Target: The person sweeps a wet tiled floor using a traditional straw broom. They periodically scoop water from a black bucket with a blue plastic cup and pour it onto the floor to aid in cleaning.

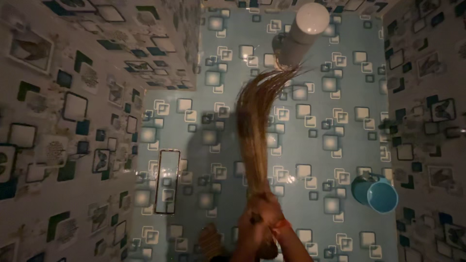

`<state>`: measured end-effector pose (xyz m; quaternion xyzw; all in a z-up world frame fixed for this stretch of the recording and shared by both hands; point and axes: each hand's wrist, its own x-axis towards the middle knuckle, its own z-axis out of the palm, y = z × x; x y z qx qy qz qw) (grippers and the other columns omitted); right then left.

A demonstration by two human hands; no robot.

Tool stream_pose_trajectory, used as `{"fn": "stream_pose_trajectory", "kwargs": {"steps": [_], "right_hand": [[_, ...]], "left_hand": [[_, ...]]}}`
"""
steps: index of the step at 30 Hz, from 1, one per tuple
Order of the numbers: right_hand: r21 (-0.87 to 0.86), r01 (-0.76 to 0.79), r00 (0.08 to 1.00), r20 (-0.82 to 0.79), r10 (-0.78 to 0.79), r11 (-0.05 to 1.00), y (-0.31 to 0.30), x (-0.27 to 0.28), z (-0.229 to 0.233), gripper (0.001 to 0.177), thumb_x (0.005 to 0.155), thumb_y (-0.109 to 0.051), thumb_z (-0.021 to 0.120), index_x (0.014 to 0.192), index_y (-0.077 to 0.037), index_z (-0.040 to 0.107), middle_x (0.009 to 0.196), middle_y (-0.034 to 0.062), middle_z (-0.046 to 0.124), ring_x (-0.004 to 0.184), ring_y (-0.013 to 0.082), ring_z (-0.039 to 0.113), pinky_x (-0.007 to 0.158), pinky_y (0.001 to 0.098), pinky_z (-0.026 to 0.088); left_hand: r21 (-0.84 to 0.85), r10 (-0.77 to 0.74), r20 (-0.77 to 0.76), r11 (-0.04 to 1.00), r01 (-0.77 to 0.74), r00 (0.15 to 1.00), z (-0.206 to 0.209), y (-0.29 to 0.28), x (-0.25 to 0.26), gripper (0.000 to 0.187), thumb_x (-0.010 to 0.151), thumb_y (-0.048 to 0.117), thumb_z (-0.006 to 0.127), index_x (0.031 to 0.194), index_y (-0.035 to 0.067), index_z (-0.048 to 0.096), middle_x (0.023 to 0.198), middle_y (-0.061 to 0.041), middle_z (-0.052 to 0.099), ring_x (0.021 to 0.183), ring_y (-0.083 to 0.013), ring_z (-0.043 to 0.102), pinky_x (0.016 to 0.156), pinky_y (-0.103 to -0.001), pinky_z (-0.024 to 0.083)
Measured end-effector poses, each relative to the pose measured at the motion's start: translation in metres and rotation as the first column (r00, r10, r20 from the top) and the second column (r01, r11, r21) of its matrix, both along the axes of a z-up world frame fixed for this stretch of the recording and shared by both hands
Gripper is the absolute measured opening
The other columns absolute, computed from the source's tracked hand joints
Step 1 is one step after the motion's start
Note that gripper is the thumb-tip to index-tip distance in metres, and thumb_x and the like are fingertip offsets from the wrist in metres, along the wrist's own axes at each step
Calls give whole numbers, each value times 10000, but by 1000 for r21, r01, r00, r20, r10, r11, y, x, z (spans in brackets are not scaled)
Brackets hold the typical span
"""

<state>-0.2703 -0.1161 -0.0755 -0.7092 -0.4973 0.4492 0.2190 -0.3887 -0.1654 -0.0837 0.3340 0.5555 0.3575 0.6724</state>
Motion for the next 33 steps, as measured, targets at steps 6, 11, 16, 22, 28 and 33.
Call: {"fn": "stream_pose_trajectory", "kwargs": {"steps": [6, 11, 16, 22, 28, 33], "right_hand": [[-310, 506, 769, -261, -584, 805, -42, 4, 90, 588, 896, -106, 629, 1423, -193, 383, 970, 144, 720, 804, 228, 695, 678, 345, 571], [-318, 720, 469, -431, -771, 616, -63, -3, 141, 764, 879, -28, 596, 1577, -149, 309, 876, 197, 638, 664, 248, 624, 550, 370, 514], [-257, 812, 452, -289, -844, 523, -74, 14, 147, 679, 913, -60, 614, 1543, -102, 363, 1002, 154, 660, 781, 253, 620, 649, 367, 503], [-221, 790, 513, -270, -815, 571, -49, 35, 149, 609, 894, -94, 609, 1474, -82, 426, 964, 104, 671, 792, 194, 644, 684, 327, 534], [-459, 668, 533, -255, -807, 586, -12, 44, 108, 508, 898, -132, 632, 1383, -67, 495, 885, 147, 649, 711, 241, 606, 610, 390, 494], [-392, 648, 542, -364, -757, 652, -8, 29, 78, 492, 862, -122, 650, 1319, -79, 474, 897, 111, 644, 737, 209, 610, 619, 359, 515]], "left_hand": [[-14, -377, 129, 924, 382, 917, 47, -1, 7, 595, 833, 189, 697, 1384, 38, 534, 1194, -180, 707, 1072, -296, 693, 907, -394, 562], [-61, -562, 138, 817, 573, 816, 71, -11, 25, 668, 858, 202, 688, 1462, 63, 437, 1212, -177, 692, 1086, -300, 684, 919, -386, 548], [-15, -681, 153, 723, 691, 716, 99, 1, 36, 749, 884, 215, 679, 1540, 88, 341, 1230, -174, 678, 1100, -304, 675, 930, -378, 534], [-110, -817, -31, 575, 811, 576, 166, 46, 36, 852, 915, 231, 669, 1634, 118, 225, 1252, -171, 660, 1116, -308, 664, 944, -368, 518], [-209, -685, -77, 722, 660, 725, 129, 54, 39, 945, 903, 278, 687, 1659, 162, 131, 1294, -201, 656, 1144, -302, 674, 933, -349, 536], [-221, -635, -82, 763, 607, 768, 109, 50, 27, 940, 872, 279, 684, 1647, 185, 159, 1247, -203, 686, 1114, -319, 675, 924, -365, 528]]}}
